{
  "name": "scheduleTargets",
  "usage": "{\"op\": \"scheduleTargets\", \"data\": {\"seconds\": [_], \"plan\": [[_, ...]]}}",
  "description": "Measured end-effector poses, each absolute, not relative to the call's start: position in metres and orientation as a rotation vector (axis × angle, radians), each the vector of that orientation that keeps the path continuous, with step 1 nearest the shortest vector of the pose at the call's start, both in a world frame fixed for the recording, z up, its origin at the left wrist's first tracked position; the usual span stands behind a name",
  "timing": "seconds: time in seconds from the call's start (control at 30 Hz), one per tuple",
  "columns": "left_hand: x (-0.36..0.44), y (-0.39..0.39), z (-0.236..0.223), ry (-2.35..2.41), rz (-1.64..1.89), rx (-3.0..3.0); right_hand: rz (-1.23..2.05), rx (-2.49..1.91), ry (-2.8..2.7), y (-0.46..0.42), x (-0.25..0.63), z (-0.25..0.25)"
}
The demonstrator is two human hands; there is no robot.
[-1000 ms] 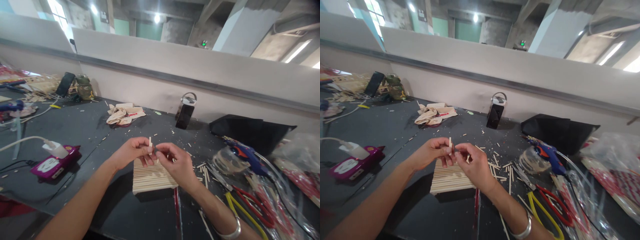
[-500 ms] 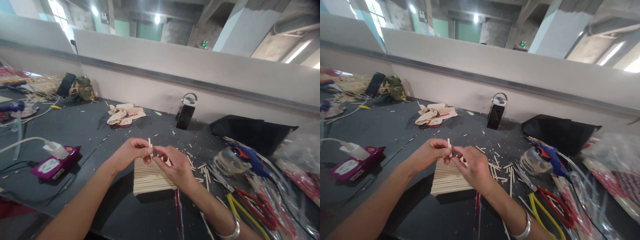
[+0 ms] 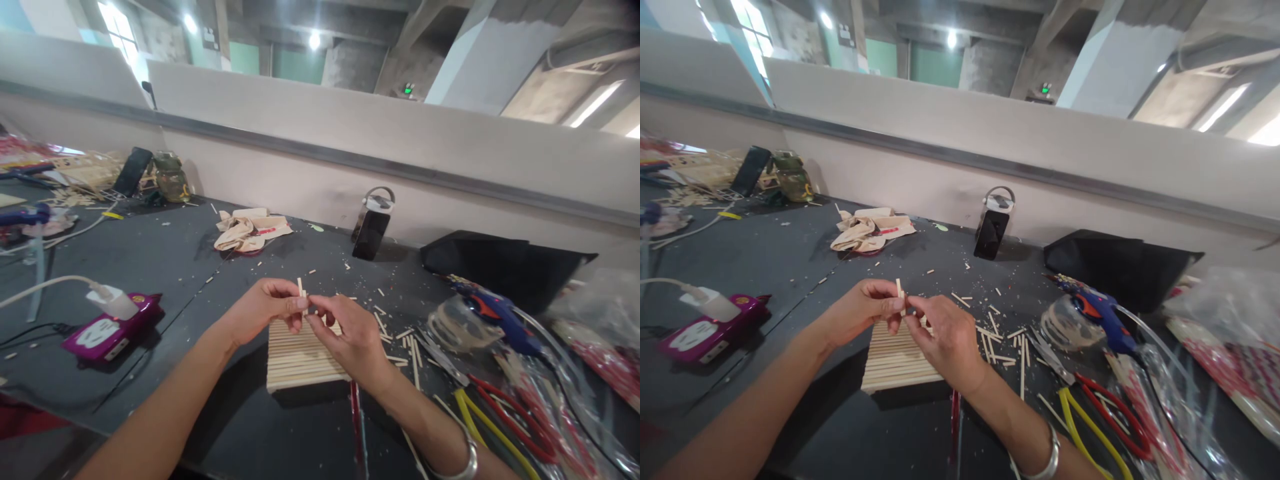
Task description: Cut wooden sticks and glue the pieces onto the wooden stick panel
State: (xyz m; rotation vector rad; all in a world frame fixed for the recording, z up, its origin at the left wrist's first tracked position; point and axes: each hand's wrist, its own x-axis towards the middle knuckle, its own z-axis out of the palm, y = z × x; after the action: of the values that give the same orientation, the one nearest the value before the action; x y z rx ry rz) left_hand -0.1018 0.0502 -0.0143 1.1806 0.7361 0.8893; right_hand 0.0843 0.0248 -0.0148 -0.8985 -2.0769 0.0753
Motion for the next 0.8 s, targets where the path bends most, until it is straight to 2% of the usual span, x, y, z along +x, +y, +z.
{"op": "scheduleTargets", "data": {"seconds": [0.8], "plan": [[-0.1053, 0.0503, -0.0101, 0.720, 0.890, 1.319, 0.132, -0.876, -2.094, 0.0263, 0.0849, -0.0198]]}}
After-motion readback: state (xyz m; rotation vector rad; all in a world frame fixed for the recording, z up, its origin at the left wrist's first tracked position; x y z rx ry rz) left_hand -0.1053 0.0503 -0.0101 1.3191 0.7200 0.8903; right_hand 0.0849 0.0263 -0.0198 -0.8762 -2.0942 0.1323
